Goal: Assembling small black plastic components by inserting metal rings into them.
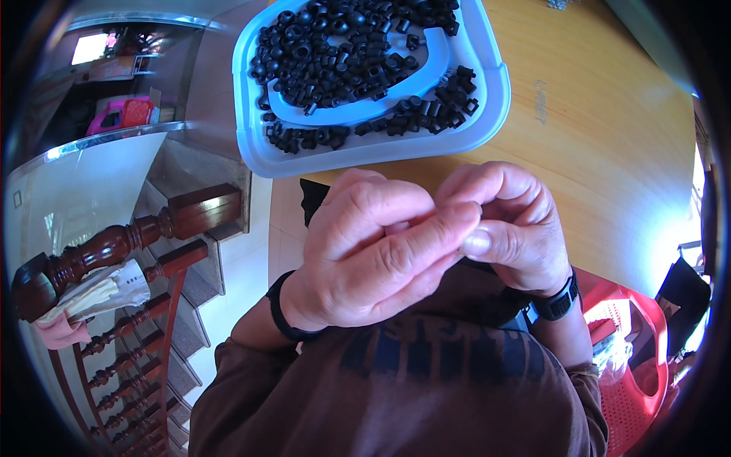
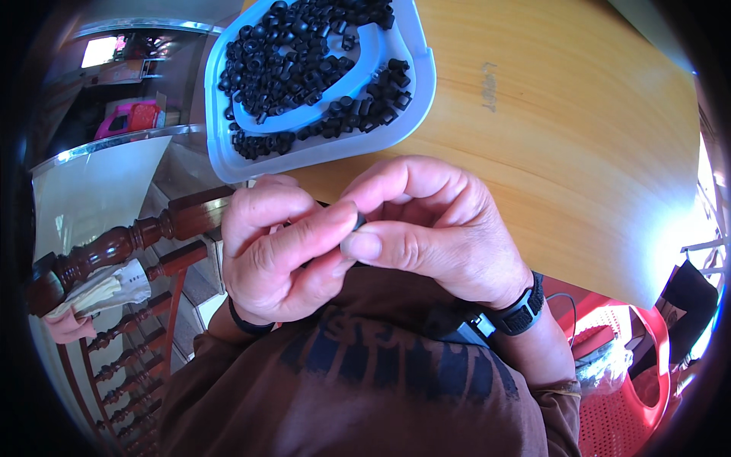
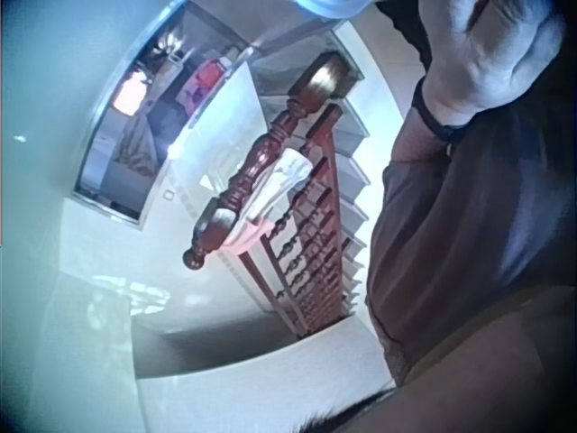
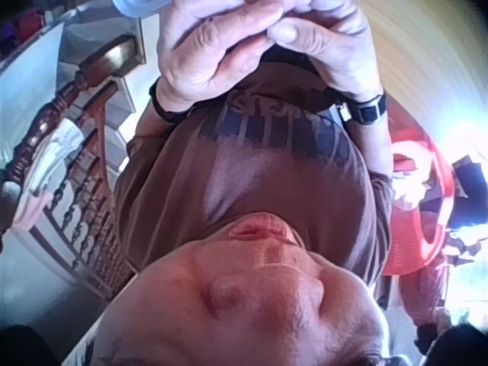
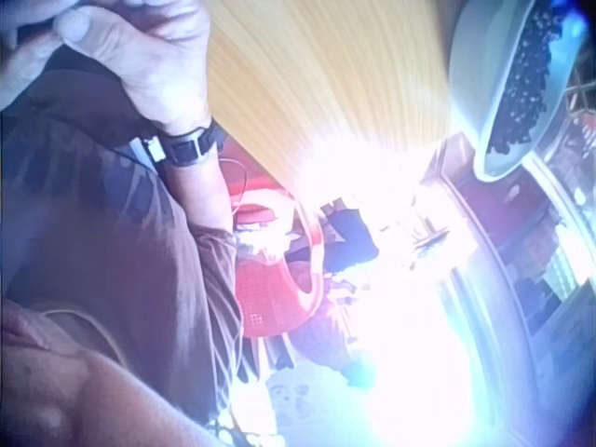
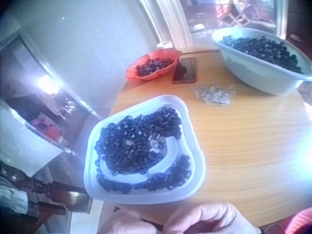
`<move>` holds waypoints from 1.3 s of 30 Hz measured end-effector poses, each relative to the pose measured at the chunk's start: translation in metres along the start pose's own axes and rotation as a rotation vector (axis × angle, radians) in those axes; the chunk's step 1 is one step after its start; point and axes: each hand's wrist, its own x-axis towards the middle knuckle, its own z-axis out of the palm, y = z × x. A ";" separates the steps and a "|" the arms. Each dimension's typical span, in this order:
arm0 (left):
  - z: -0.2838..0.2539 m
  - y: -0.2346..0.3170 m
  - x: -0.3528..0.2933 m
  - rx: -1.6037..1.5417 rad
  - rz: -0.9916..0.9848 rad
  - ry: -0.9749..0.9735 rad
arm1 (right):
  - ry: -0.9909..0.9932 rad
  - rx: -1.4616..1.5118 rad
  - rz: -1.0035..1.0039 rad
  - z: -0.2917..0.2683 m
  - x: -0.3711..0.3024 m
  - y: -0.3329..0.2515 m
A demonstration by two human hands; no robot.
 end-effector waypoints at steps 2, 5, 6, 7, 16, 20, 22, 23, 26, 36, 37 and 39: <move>0.000 -0.001 -0.001 -0.004 0.047 -0.005 | -0.029 0.010 0.046 0.001 -0.001 -0.001; -0.002 0.000 -0.003 -0.003 0.055 -0.028 | -0.053 -0.015 0.059 0.002 0.001 -0.001; -0.002 0.001 -0.003 0.002 0.048 -0.030 | -0.052 -0.015 0.059 0.003 0.001 -0.003; -0.002 0.001 -0.003 0.007 0.041 -0.031 | -0.024 -0.021 0.096 0.006 0.000 -0.005; -0.027 -0.008 0.012 -0.158 -0.083 -0.126 | 0.021 -0.082 0.165 0.005 -0.003 -0.006; -0.032 -0.030 0.037 0.112 -0.160 -0.148 | 0.024 -0.083 0.151 0.005 -0.003 -0.004; -0.026 -0.040 0.043 0.164 -0.192 -0.181 | 0.028 -0.077 0.139 0.005 -0.003 -0.004; -0.023 -0.045 0.045 0.164 -0.188 -0.182 | 0.024 -0.073 0.153 0.006 -0.003 -0.005; -0.016 -0.056 0.046 0.437 -0.046 -0.304 | 0.018 -0.069 0.150 0.006 -0.003 -0.003; -0.013 -0.052 0.047 0.561 -0.041 -0.358 | -0.006 -0.045 0.176 0.003 -0.002 -0.004; -0.013 -0.053 0.048 0.553 -0.033 -0.372 | -0.007 -0.044 0.176 0.004 -0.002 -0.004; -0.013 -0.054 0.049 0.544 -0.022 -0.384 | 0.013 -0.026 0.167 0.004 -0.003 -0.004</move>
